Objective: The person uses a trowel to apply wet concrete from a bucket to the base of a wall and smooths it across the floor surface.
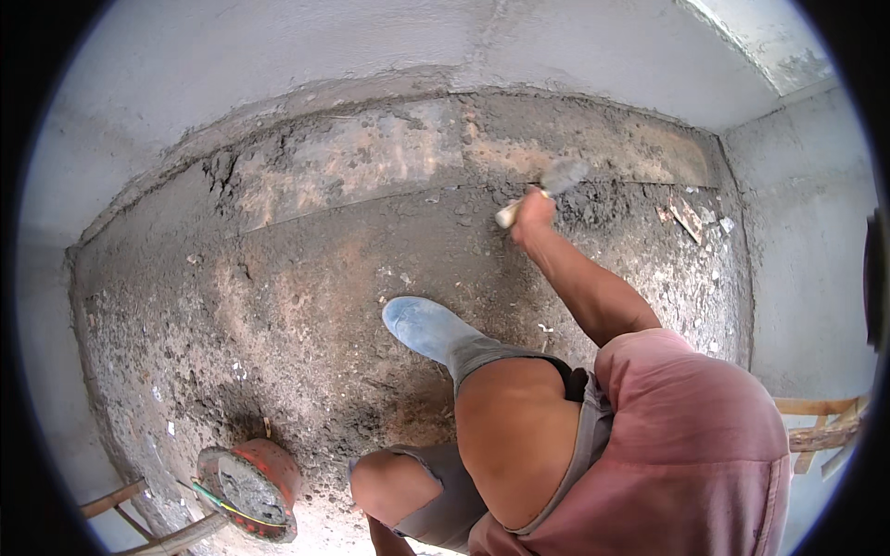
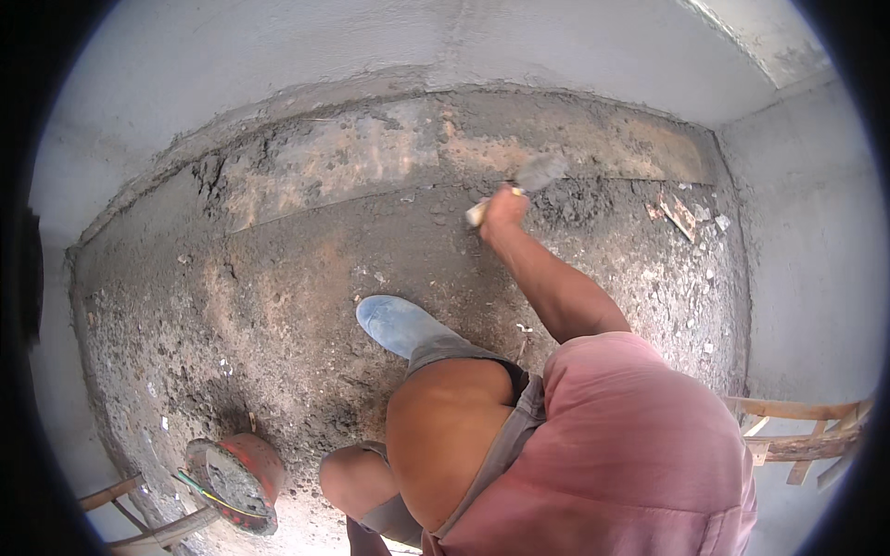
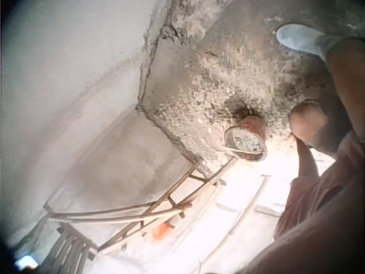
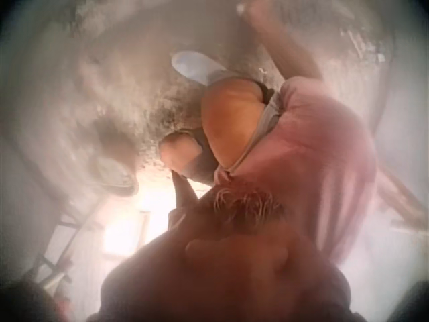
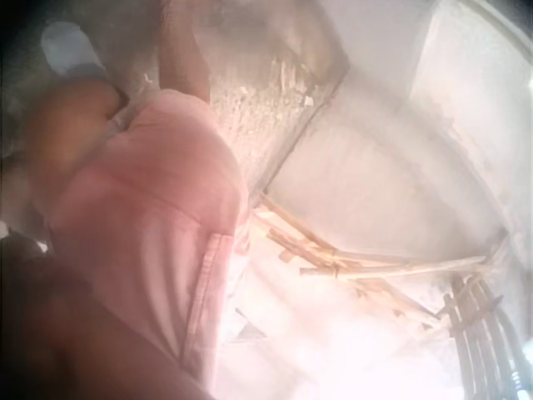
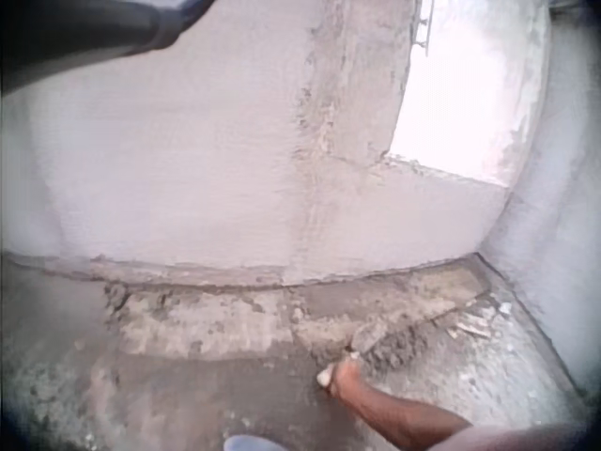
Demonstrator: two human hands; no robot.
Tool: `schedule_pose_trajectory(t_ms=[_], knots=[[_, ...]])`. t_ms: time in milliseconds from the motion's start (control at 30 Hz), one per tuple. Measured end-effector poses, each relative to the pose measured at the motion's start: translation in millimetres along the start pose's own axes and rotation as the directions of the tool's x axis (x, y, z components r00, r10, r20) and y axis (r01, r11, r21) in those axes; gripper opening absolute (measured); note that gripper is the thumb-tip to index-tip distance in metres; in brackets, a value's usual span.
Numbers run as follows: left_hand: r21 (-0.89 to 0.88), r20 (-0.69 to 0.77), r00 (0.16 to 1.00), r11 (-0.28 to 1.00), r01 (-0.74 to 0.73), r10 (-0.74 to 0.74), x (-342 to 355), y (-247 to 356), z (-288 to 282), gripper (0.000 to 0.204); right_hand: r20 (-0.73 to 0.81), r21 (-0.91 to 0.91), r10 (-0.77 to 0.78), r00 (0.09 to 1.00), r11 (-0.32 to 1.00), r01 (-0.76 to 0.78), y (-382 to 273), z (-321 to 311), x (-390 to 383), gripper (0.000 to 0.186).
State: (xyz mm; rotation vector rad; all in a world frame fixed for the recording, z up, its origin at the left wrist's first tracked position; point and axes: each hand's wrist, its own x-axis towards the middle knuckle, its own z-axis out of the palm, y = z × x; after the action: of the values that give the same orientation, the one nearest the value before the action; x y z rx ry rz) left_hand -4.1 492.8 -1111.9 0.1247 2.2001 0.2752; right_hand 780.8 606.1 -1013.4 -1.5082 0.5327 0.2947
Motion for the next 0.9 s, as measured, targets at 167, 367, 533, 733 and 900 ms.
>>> schedule_pose_trajectory(t_ms=[167,367,533,733,900], knots=[[0.076,0.081,0.997,0.997,-0.013,0.006,-8,10,11,0.116,0.666,-0.457,0.233,0.709,0.879,0.140,26,21,-56,0.031],[0.110,0.160,0.987,0.994,-0.005,-0.013,-13,16,1,0.115,0.103,-0.359,0.049,0.994,0.933,-0.009,1,-138,41,0.030],[0.088,0.168,0.986,0.996,-0.001,-0.014,-13,13,-32,0.115,0.370,-0.277,0.045,0.928,0.959,0.064,10,-26,-70,0.029],[0.118,0.220,0.974,0.993,0.018,-0.044,-22,7,-33,0.114,0.872,-0.483,0.349,0.342,0.505,0.716,99,65,-175,0.051],[0.120,0.230,0.972,0.992,0.030,-0.057,-25,-2,-43,0.113,0.658,-0.684,0.382,0.649,0.665,0.302,54,-57,-72,0.040]])
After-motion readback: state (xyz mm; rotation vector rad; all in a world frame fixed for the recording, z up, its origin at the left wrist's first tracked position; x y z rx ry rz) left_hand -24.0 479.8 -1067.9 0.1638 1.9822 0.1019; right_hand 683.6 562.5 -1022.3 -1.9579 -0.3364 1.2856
